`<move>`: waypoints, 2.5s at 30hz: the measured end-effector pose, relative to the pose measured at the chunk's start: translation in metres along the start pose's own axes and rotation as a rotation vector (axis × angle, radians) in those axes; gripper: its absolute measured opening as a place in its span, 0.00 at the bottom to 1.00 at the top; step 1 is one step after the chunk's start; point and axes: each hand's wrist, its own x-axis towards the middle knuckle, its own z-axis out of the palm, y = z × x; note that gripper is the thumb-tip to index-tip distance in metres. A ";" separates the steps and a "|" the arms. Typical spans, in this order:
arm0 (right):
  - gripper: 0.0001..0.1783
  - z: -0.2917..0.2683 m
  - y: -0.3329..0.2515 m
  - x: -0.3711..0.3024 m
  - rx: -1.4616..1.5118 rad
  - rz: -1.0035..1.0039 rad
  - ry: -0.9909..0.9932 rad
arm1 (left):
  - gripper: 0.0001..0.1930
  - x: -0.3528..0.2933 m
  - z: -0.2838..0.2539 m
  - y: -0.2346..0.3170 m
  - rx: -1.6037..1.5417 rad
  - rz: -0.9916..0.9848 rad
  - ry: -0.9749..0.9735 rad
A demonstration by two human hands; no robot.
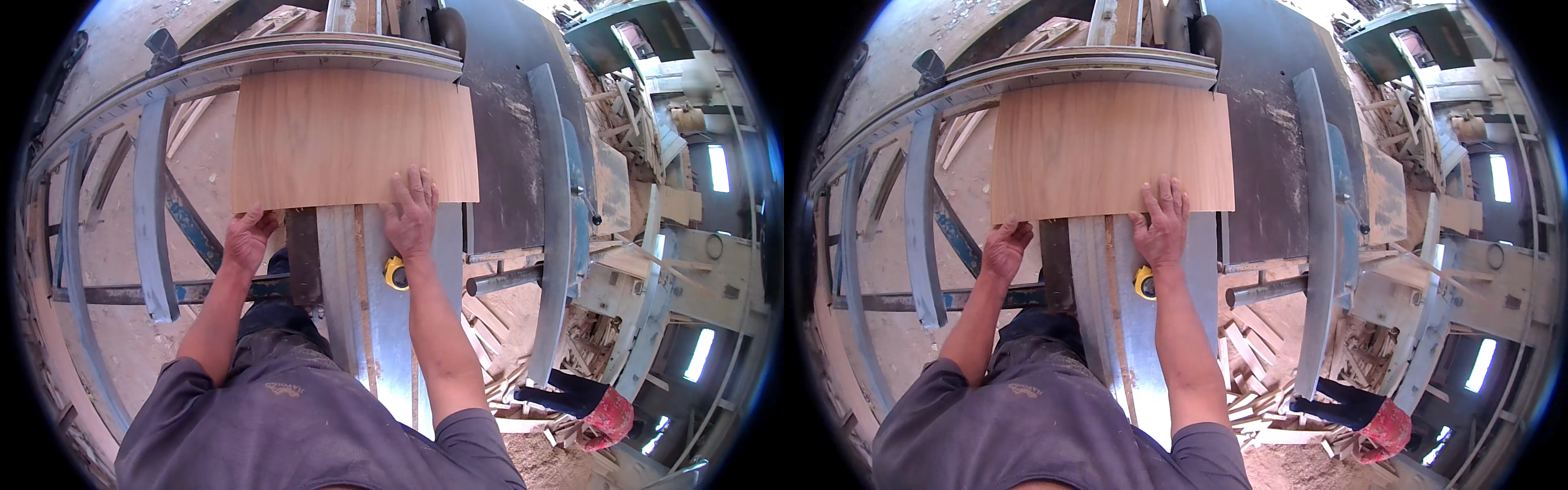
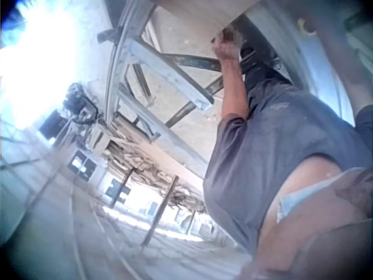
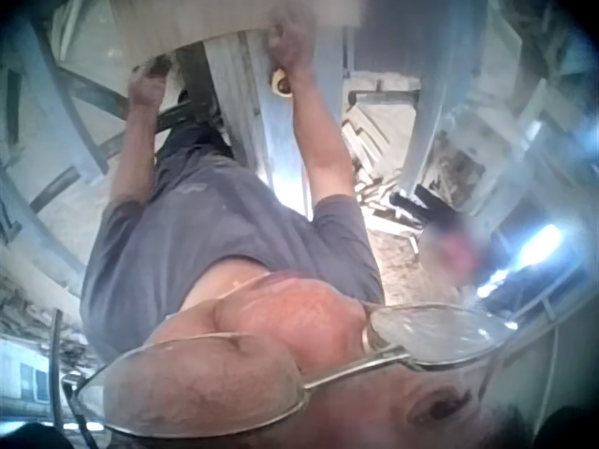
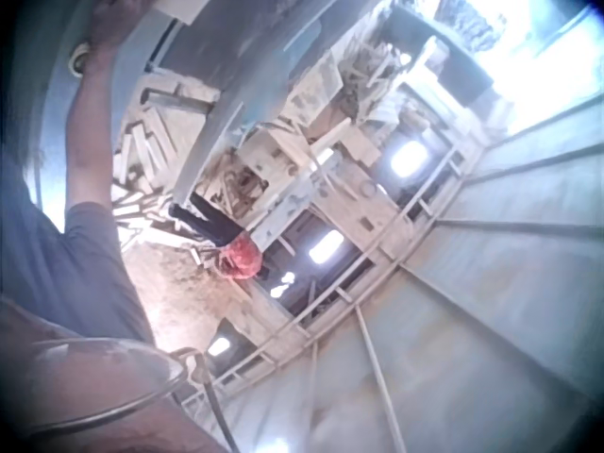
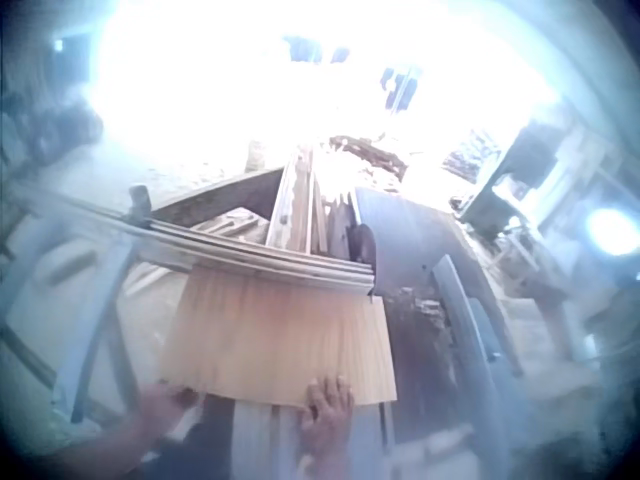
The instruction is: The person measures and cuts a large sheet of plywood on a table saw, then stacks the cut pieces. They use a tape measure to mark dimensions and guide the wood through the saw blade, repeating the process to produce multiple uniform pieces.
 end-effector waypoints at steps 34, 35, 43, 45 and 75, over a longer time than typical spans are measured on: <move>0.34 0.002 -0.002 -0.003 0.007 0.030 -0.020 | 0.10 0.015 0.022 -0.006 0.195 -0.144 0.289; 0.34 0.002 -0.003 -0.003 0.008 0.036 -0.018 | 0.10 0.016 0.020 -0.006 0.201 -0.144 0.280; 0.38 -0.004 -0.006 0.006 -0.084 0.058 -0.146 | 0.16 -0.007 0.040 0.004 0.552 -0.077 0.227; 0.39 -0.005 -0.008 0.009 -0.096 0.060 -0.179 | 0.18 -0.006 0.011 -0.002 0.802 -0.024 0.170; 0.41 0.020 0.002 0.032 -0.171 0.030 -0.303 | 0.23 -0.052 -0.031 -0.039 2.192 0.543 -0.152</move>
